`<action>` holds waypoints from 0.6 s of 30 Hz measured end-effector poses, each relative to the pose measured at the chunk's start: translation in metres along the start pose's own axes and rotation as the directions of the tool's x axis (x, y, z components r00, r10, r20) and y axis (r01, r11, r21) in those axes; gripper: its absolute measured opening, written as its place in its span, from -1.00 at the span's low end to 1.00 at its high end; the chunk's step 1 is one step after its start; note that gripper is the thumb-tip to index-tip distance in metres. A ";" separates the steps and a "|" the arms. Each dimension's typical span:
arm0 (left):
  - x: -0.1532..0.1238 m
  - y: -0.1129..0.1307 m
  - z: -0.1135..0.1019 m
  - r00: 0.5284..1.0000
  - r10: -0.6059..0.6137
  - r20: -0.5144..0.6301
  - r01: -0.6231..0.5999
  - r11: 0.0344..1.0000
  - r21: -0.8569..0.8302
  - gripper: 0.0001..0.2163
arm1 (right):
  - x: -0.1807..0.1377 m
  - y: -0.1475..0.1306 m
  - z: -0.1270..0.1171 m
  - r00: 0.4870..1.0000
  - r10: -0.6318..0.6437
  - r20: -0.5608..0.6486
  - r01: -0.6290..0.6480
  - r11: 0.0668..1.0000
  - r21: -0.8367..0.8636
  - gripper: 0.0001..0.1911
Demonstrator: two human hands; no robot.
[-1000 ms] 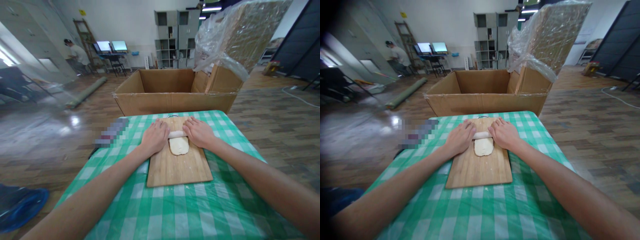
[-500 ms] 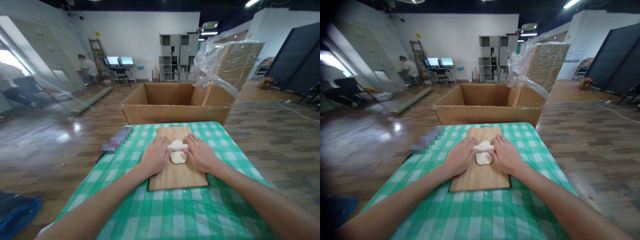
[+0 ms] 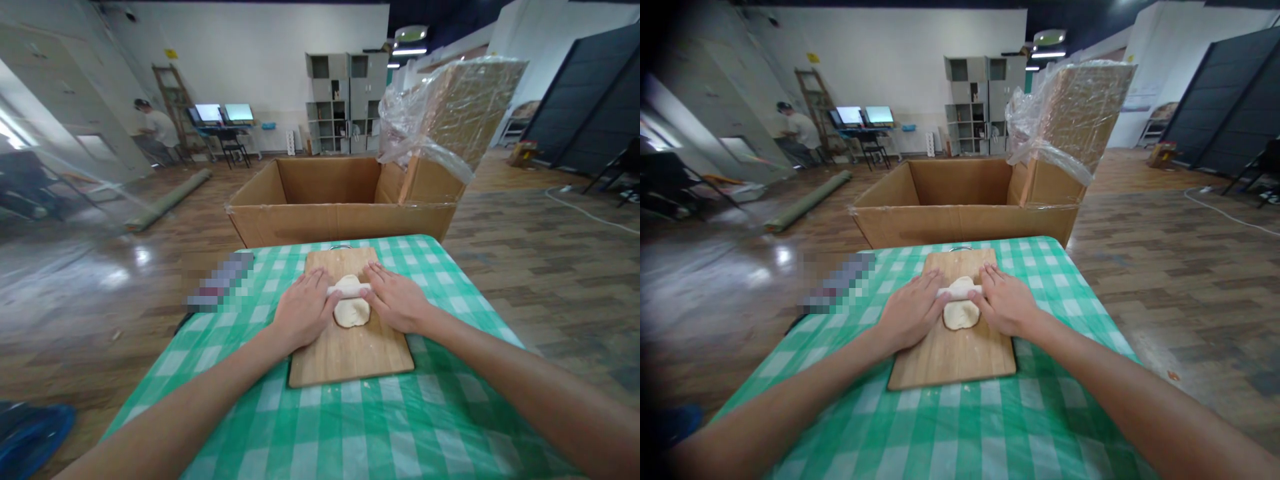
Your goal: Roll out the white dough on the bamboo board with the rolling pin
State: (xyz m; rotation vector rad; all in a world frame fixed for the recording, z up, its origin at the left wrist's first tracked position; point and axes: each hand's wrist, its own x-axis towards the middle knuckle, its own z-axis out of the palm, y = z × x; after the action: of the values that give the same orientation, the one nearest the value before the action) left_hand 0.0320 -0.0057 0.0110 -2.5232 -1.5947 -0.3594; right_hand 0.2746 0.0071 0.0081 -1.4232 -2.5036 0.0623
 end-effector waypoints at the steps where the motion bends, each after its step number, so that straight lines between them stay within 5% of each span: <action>1: 0.003 -0.001 0.000 1.000 -0.006 0.014 0.006 1.000 -0.005 -0.50 | 0.004 0.002 0.000 1.000 0.009 0.017 -0.009 1.000 0.012 -0.19; 18: 0.059 -0.026 0.019 0.993 -0.085 0.077 0.085 0.996 0.002 -0.45 | 0.065 0.034 0.010 0.999 -0.025 0.044 0.027 0.999 -0.040 -0.21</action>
State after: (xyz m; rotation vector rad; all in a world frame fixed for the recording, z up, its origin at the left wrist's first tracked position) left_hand 0.0350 0.0615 0.0088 -2.5041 -1.7345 -0.2759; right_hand 0.2691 0.0806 0.0060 -1.4192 -2.5720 0.0378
